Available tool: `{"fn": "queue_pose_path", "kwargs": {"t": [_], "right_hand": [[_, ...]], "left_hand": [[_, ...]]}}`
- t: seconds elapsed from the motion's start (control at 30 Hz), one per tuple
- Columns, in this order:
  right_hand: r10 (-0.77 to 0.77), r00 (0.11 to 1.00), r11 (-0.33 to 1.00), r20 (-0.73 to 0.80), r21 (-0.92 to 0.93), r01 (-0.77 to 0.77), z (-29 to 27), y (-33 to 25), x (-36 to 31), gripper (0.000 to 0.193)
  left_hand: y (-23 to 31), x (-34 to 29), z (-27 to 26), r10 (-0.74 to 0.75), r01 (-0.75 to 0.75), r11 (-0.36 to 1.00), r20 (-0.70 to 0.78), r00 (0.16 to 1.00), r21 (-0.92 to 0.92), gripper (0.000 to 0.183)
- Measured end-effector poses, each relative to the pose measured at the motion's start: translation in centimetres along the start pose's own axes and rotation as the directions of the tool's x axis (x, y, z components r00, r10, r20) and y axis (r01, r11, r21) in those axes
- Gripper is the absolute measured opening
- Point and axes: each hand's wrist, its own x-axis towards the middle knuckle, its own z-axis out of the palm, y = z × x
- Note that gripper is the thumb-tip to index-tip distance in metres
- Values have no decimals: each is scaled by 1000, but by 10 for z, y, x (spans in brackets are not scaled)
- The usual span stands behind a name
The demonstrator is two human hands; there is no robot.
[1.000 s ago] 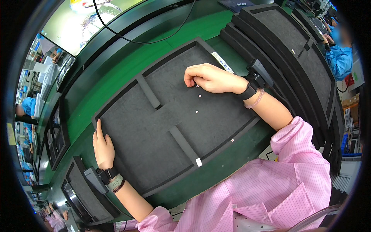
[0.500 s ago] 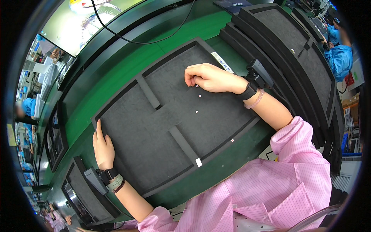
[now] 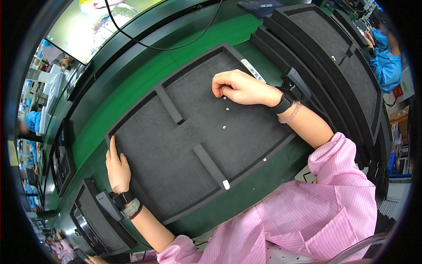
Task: Inspecting and testing tablet devices on a factory assembly line.
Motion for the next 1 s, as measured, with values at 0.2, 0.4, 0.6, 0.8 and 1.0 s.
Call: {"fn": "queue_pose_path", "kwargs": {"t": [0.2, 0.4, 0.6, 0.8, 1.0], "right_hand": [[21, 1000, 1000, 7, -12, -21, -1, -3, 0, 12], [-40, 998, 999, -43, -25, 39, -1, 1, 1, 13], [-21, 1000, 1000, 22, -18, 21, -1, 2, 0, 13], [-32, 999, 999, 18, -28, 32, 1, 5, 0, 14], [-38, 995, 999, -92, 20, 40, 0, 8, 1, 12]], "left_hand": [[2, 0, -1, -8, 8, 1000, 6, 1000, 1, 60], [-6, 0, 4, 28, -28, 1000, -32, 999, 9, 59], [-2, 0, 1, 33, -33, 999, -33, 999, -2, 59], [3, -1, -2, -15, 15, 1000, 7, 1000, -4, 60], [0, 0, 0, -3, 3, 1000, -1, 1000, -6, 60]]}}
